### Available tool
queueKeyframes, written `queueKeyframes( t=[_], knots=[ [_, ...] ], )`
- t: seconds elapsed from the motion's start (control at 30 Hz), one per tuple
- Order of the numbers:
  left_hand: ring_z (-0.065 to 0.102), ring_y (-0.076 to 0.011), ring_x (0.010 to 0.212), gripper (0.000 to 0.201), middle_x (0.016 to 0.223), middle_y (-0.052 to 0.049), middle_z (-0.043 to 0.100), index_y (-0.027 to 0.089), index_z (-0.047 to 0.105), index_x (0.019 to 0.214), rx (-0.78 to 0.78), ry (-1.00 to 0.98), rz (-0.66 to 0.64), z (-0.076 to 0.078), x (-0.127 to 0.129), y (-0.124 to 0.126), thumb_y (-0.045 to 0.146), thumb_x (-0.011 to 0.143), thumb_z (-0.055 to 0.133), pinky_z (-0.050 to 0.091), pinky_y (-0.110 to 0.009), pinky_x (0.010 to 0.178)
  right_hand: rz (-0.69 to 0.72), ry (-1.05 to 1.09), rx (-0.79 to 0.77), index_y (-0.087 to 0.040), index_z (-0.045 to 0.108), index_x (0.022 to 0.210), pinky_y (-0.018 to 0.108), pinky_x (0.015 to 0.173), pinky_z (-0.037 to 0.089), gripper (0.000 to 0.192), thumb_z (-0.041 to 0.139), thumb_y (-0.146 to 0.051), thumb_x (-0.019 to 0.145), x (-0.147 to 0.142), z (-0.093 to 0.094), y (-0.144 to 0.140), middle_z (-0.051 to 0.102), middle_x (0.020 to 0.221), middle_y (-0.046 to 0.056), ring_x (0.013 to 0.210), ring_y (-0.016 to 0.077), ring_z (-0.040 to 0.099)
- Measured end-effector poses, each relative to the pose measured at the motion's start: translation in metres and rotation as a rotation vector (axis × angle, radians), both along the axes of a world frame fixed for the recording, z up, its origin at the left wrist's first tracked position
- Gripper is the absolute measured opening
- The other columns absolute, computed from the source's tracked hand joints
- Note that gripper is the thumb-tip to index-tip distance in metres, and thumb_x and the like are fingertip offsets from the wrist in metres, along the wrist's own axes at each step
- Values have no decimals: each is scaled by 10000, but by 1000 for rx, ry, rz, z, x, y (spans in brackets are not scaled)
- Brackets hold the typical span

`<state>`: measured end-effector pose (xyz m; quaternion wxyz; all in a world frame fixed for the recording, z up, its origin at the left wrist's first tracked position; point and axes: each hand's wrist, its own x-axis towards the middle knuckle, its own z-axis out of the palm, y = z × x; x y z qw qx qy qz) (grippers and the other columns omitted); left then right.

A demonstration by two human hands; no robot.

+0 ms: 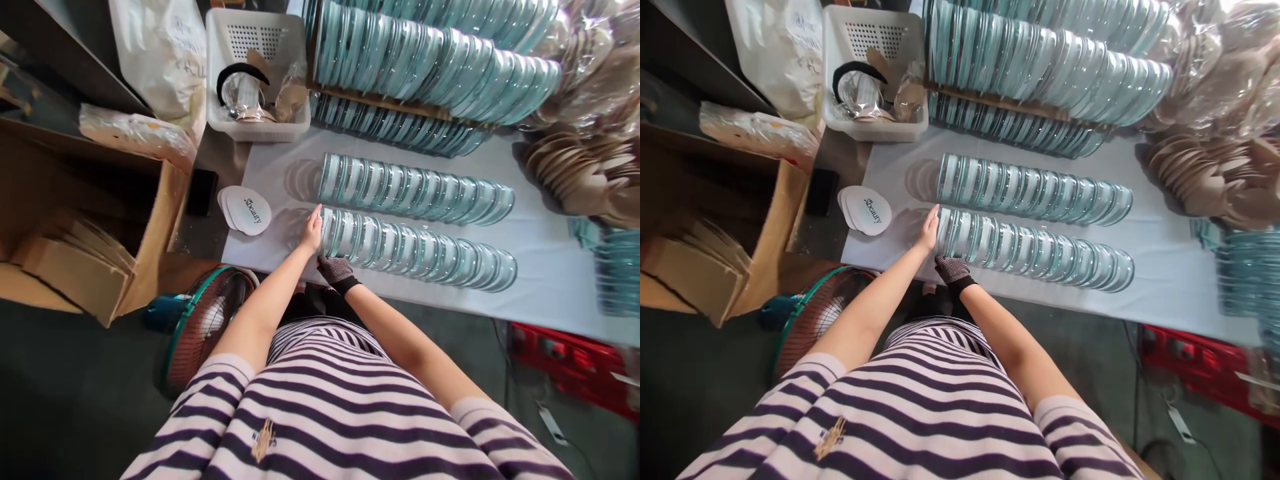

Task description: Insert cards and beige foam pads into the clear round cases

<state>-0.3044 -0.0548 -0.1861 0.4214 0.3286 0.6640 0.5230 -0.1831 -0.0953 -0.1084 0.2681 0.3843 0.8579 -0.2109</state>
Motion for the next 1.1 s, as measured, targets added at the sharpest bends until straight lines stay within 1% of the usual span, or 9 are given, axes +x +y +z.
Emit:
queueKeyframes(
  t=[0.13,0.23,0.3,0.43,0.57,0.7,0.83,1.0,1.1],
  knots=[
    [319,-249,1441,520,1537,-107,383,227,498,1411,-2,299,22,21,1,-10,474,970,376,238,-416,1197,-1,34,-24,-256,662,1168,330,767,483,399,332,-398,993,9,13,23,715,1069,113,947,266,664],
    [215,-310,1479,514,1579,-94,309,269,534,1387,17,566,-106,37,6,-19,475,917,507,186,-522,1195,-154,71,159,-230,645,1209,327,781,482,440,300,-400,995,25,34,73,688,1135,143,999,266,654],
    [189,-339,1482,463,1553,-81,363,299,601,1323,23,646,-221,43,11,-23,459,889,566,159,-564,1191,-197,33,225,-216,662,1195,316,803,481,413,352,-376,973,29,43,113,674,1178,148,1051,263,640],
    [226,-341,1464,381,1465,-80,480,298,678,1231,8,649,-297,45,18,-23,398,872,605,198,-515,1203,-33,-117,40,-211,710,1130,293,776,493,334,501,-306,887,6,41,174,708,1121,130,1006,248,663],
    [239,-341,1453,387,1456,-71,479,287,675,1240,-29,674,-296,47,18,-21,383,872,606,255,-501,1191,230,-201,-28,-155,712,1119,330,776,507,329,575,-245,834,-26,37,191,719,1059,155,965,270,678],
    [213,-328,1462,378,1453,-61,479,311,670,1235,-41,650,-293,50,17,-21,418,881,591,270,-502,1186,301,-97,71,-162,705,1098,368,817,495,299,556,-235,849,-16,43,176,721,1037,165,1007,293,668],
    [216,-326,1457,366,1450,-70,486,303,683,1201,-51,629,-297,52,17,-20,450,877,593,252,-515,1187,71,76,139,-223,673,1122,336,779,491,315,493,-350,896,27,43,121,729,1022,120,973,280,680],
    [211,-336,1453,398,1457,-85,480,262,682,1215,-43,652,-297,49,17,-19,447,875,591,221,-504,1193,-76,40,13,-224,631,1201,336,780,494,404,305,-322,983,58,17,29,714,1117,129,995,267,672],
    [207,-325,1460,386,1461,-72,482,276,683,1212,-30,651,-284,49,17,-19,432,872,592,218,-507,1193,-90,-3,-72,-224,614,1243,320,826,486,407,306,-310,991,62,2,4,694,1185,124,1052,250,654]
  ],
)
